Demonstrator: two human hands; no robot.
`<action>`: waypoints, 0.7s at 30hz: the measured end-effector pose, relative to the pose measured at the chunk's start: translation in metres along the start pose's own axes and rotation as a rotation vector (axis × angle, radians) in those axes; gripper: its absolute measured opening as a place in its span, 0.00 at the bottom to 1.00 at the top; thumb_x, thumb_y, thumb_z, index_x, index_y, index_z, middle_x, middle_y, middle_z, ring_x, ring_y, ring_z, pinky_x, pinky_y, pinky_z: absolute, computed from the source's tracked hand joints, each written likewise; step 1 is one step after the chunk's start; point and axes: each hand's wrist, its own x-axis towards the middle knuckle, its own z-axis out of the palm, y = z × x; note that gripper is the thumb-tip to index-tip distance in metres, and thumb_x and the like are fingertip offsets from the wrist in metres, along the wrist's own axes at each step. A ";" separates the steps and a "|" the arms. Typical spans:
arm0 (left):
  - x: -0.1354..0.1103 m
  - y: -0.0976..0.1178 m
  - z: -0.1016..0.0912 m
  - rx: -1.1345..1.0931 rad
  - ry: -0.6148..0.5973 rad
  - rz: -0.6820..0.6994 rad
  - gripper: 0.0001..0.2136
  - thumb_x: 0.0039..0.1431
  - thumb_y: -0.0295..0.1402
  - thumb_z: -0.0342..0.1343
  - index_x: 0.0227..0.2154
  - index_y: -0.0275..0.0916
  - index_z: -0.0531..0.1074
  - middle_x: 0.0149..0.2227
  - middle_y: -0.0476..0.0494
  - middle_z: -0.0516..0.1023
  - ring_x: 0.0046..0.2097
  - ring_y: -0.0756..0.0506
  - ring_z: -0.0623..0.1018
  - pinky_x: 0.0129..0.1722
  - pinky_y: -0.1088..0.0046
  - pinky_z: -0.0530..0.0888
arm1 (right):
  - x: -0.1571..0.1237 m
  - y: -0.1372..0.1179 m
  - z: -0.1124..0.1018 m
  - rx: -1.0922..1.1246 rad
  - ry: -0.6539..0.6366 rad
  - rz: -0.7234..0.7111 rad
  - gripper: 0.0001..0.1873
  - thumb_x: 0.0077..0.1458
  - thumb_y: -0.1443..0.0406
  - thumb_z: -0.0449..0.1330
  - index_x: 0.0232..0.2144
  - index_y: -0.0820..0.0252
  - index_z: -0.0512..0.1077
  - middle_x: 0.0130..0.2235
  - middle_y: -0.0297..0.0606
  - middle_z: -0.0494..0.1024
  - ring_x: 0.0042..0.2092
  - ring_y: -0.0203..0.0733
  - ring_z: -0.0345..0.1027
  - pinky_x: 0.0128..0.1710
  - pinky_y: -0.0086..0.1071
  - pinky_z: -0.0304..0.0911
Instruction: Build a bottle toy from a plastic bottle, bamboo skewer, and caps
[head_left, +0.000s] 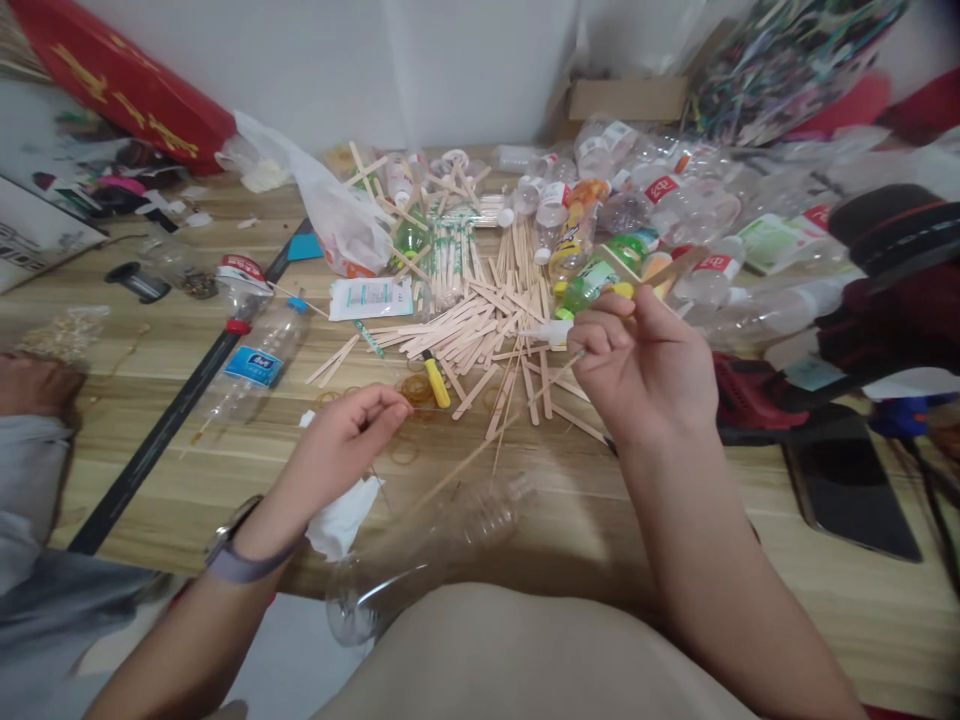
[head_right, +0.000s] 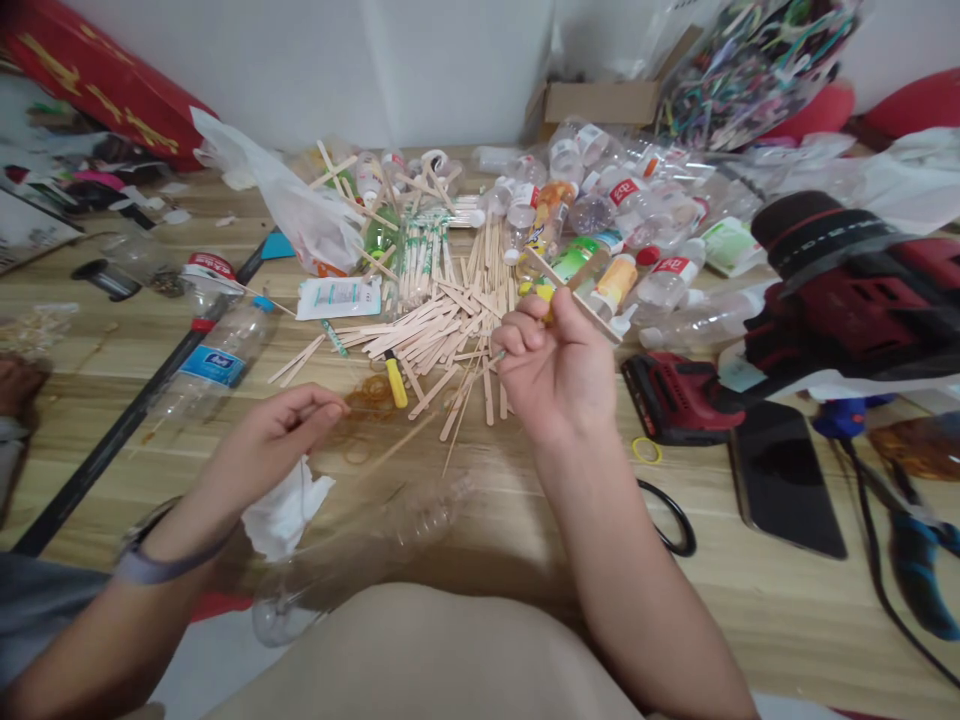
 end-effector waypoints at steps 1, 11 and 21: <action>0.002 -0.005 0.004 0.078 -0.036 0.034 0.10 0.62 0.40 0.55 0.30 0.39 0.73 0.23 0.53 0.70 0.26 0.50 0.67 0.26 0.76 0.61 | 0.001 0.002 0.000 0.022 0.015 -0.041 0.21 0.72 0.69 0.45 0.23 0.60 0.59 0.22 0.27 0.60 0.19 0.27 0.47 0.18 0.19 0.54; -0.001 0.008 -0.009 0.218 -0.733 0.267 0.11 0.64 0.33 0.52 0.32 0.41 0.80 0.29 0.49 0.81 0.29 0.50 0.76 0.30 0.79 0.66 | -0.003 -0.007 0.001 0.016 -0.014 -0.294 0.25 0.73 0.66 0.43 0.21 0.59 0.61 0.23 0.29 0.61 0.20 0.29 0.49 0.20 0.22 0.60; 0.000 -0.006 -0.046 0.157 -0.806 0.279 0.10 0.62 0.29 0.55 0.33 0.43 0.83 0.28 0.44 0.84 0.28 0.48 0.81 0.28 0.80 0.71 | -0.006 -0.009 -0.005 -0.040 -0.134 -0.374 0.23 0.73 0.68 0.46 0.23 0.59 0.66 0.24 0.30 0.66 0.22 0.27 0.55 0.24 0.20 0.60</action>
